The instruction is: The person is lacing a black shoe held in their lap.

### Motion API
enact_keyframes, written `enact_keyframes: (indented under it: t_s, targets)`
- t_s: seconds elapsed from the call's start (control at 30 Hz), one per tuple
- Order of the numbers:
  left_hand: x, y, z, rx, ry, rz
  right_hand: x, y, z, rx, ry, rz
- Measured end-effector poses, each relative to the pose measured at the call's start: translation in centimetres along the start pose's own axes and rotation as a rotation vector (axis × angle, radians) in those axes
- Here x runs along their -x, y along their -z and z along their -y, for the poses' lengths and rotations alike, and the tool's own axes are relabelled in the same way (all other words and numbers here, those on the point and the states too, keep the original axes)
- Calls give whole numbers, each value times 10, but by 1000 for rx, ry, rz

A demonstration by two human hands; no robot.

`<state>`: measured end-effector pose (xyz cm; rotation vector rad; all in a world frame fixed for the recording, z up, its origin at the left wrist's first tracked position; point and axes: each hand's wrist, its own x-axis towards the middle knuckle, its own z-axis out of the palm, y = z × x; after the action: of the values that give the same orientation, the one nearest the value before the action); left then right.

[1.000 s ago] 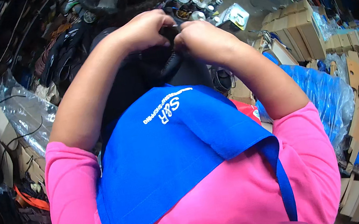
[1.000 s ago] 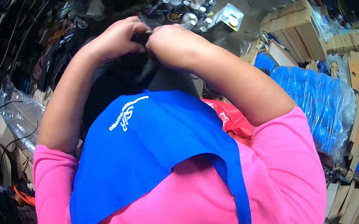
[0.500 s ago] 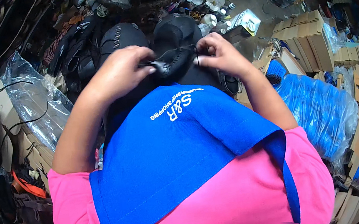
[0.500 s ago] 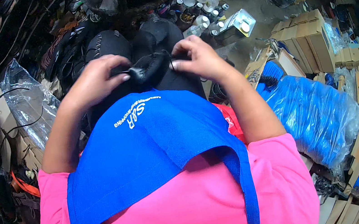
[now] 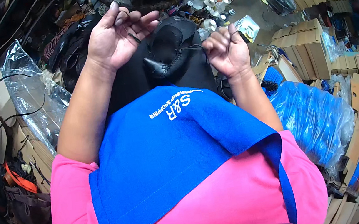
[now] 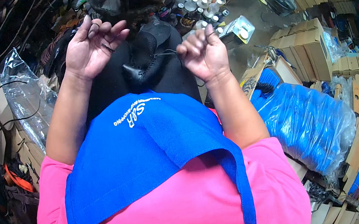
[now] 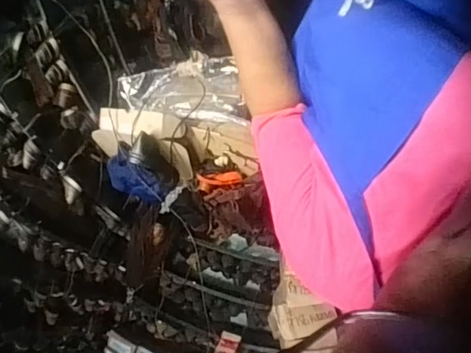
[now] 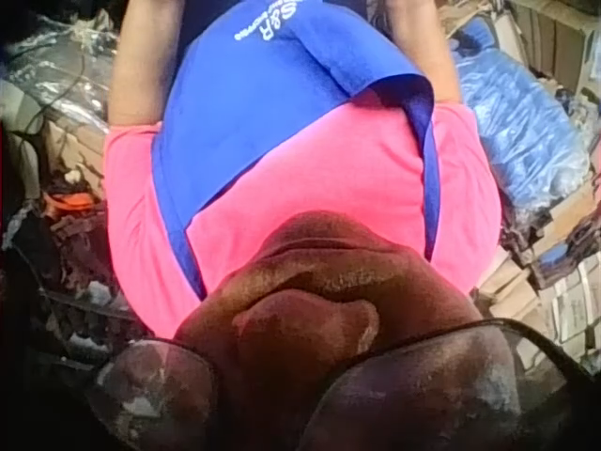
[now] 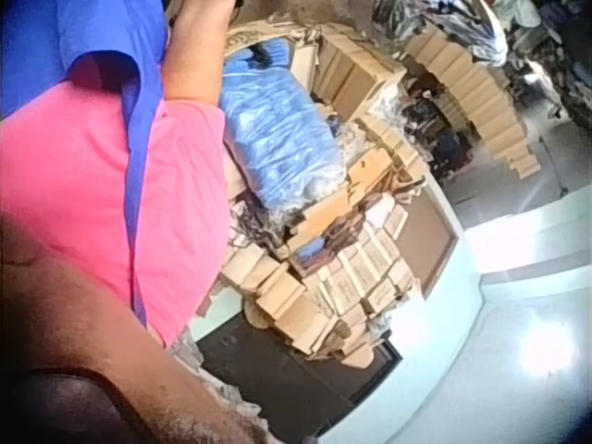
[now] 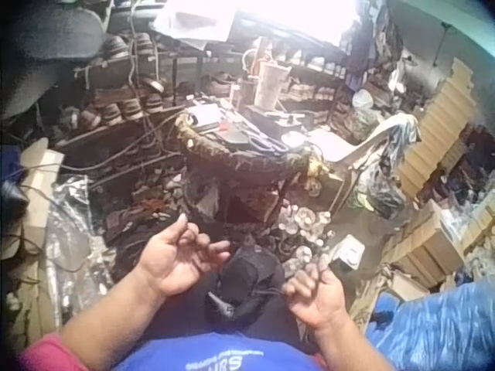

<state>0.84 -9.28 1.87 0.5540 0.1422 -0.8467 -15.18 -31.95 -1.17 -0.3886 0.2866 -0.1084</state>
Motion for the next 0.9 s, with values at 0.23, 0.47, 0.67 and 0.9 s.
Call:
enact_keyframes:
  t_s: [0.23, 0.47, 0.67, 0.9]
  targets:
    - [-37, 53, -24, -218, 130, 91, 40, 37, 13, 314, 32, 96]
    - [-6, 73, -68, -1406, -574, -117, 75, 88, 79, 1777, 51, -300]
    - [30, 12, 58, -2001, -413, 514, 1, -55, 14, 2021, 62, 115]
    - [27, 23, 66, -1992, -514, 528, -10, -60, 4, 2323, 84, 279]
